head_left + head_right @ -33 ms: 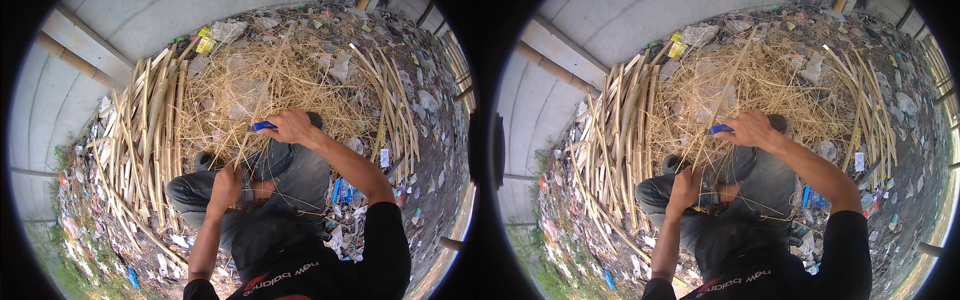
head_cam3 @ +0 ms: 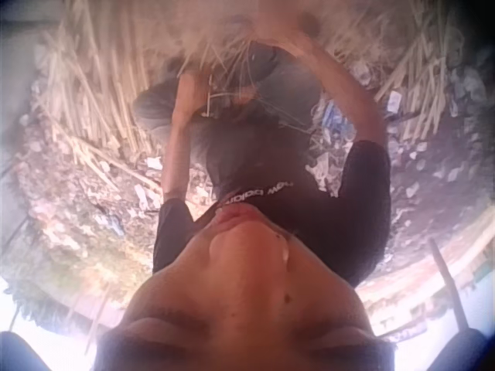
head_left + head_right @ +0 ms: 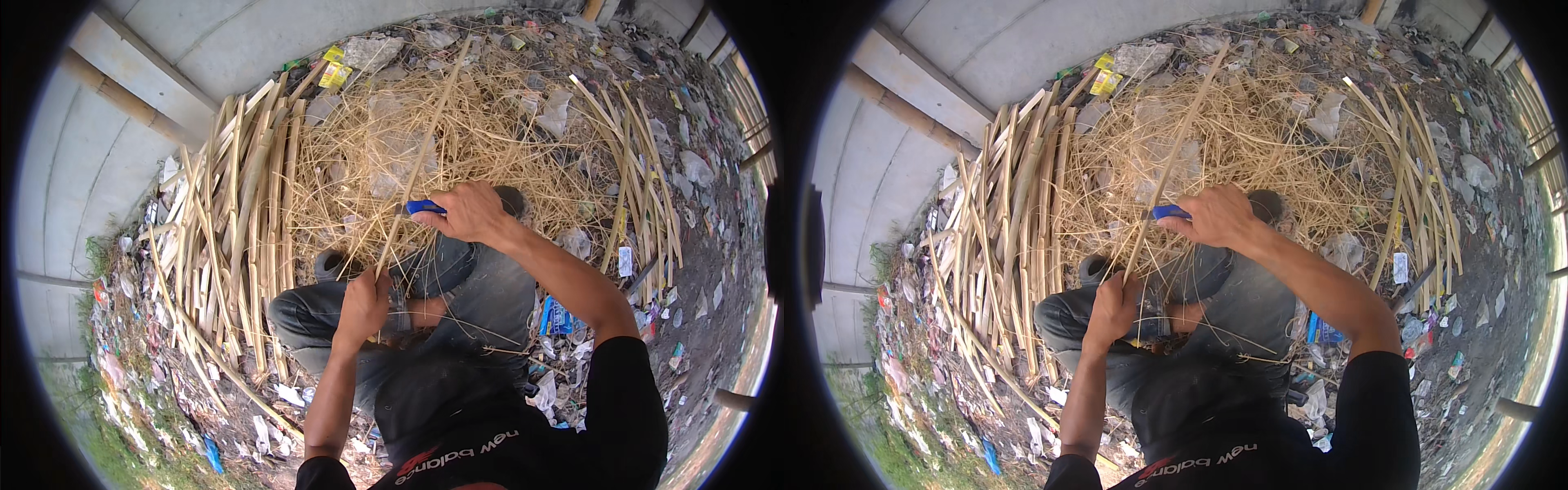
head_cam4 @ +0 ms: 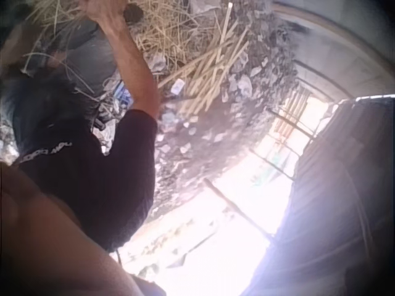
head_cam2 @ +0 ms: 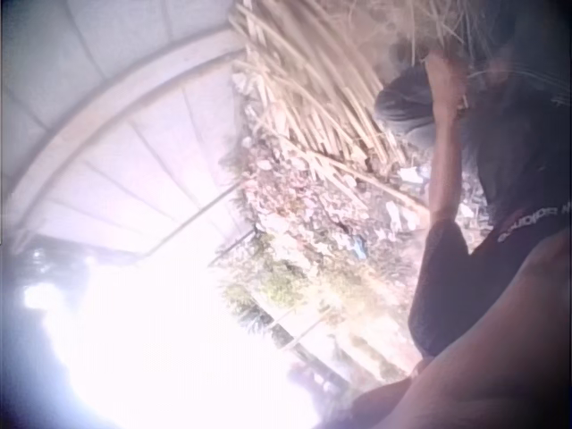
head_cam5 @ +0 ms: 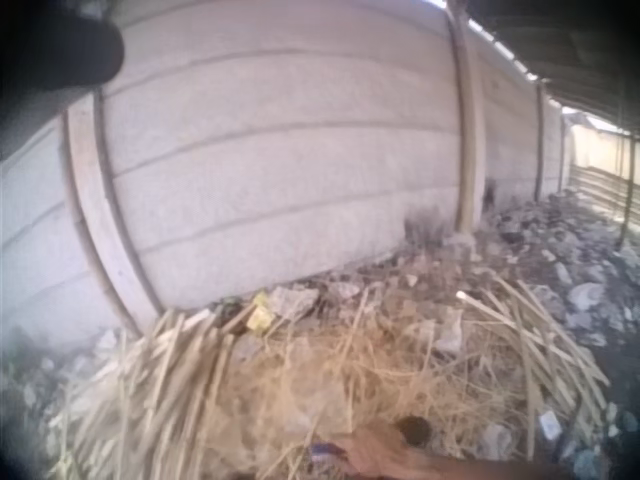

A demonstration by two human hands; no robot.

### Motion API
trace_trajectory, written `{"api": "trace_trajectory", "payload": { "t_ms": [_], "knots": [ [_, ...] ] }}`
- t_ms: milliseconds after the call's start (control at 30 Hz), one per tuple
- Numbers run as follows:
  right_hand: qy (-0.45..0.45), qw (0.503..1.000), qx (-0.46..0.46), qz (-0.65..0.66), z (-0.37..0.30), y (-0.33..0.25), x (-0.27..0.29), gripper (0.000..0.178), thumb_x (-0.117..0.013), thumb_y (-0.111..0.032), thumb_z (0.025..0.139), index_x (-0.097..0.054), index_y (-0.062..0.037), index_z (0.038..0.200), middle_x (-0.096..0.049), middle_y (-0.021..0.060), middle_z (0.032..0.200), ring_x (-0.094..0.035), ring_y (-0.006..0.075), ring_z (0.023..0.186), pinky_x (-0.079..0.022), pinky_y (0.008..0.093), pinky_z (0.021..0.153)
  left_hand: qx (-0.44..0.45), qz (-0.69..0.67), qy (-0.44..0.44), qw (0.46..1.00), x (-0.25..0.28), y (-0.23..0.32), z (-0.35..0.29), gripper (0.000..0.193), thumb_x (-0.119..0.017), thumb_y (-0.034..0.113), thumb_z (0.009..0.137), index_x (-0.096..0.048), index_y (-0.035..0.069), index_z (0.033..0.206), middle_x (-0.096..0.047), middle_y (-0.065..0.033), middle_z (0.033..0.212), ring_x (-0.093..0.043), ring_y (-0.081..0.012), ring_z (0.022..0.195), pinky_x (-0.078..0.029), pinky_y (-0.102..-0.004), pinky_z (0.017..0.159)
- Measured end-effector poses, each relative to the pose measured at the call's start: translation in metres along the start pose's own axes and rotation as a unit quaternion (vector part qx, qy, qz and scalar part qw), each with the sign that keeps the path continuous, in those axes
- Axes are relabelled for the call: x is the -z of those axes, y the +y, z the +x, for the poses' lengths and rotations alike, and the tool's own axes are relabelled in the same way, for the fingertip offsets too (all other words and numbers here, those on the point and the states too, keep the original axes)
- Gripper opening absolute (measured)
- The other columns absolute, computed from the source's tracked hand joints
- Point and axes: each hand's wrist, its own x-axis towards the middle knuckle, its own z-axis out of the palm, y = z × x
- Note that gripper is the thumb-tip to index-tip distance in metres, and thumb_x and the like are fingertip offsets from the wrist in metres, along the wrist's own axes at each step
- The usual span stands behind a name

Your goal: The person sits on the ground and uses a blue utility knife to shave thin strips off a long bamboo pole. They hold the pole with their left hand and scrape the blade along its length with their right hand, creating a pile of bamboo shavings on the ground.

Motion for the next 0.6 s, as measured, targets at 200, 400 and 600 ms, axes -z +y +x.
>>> {"api": "trace_trajectory", "payload": {
  "t_ms": [200,400,600],
  "knots": [
    [-0.028,0.994,0.096,-0.043,0.006,0.021,-0.004,0.065,-0.056,-0.073,0.096,-0.075,-0.0114,0.084,-0.063,0.0136,0.054,-0.069,0.0349,0.054,-0.054,0.0480,0.052,0.008,-0.023,0.004,1.000,0.007,-0.010,-0.018,0.027,-0.056,0.015,0.106,-0.059,-0.005,0.088,-0.063,-0.0290,0.073,-0.065,-0.0514,0.074,-0.047,-0.0534,0.064],
    [0.016,0.997,0.066,0.032,0.000,-0.036,-0.029,0.065,-0.059,-0.071,0.096,-0.072,-0.0102,0.075,-0.060,0.0131,0.051,-0.065,0.0341,0.048,-0.052,0.0475,0.051,0.014,-0.078,0.008,0.997,0.008,0.007,-0.004,0.022,-0.053,0.012,0.105,-0.061,-0.006,0.095,-0.062,-0.0281,0.073,-0.066,-0.0480,0.070,-0.049,-0.0494,0.064],
    [-0.009,0.999,0.042,-0.009,0.031,-0.019,-0.005,0.066,-0.057,-0.073,0.096,-0.075,-0.0114,0.080,-0.064,0.0130,0.055,-0.070,0.0345,0.054,-0.055,0.0482,0.054,0.058,-0.030,0.015,0.998,0.021,-0.008,-0.014,0.025,-0.053,0.014,0.107,-0.065,-0.006,0.099,-0.063,-0.0277,0.072,-0.066,-0.0458,0.069,-0.050,-0.0476,0.064]
  ]
}}
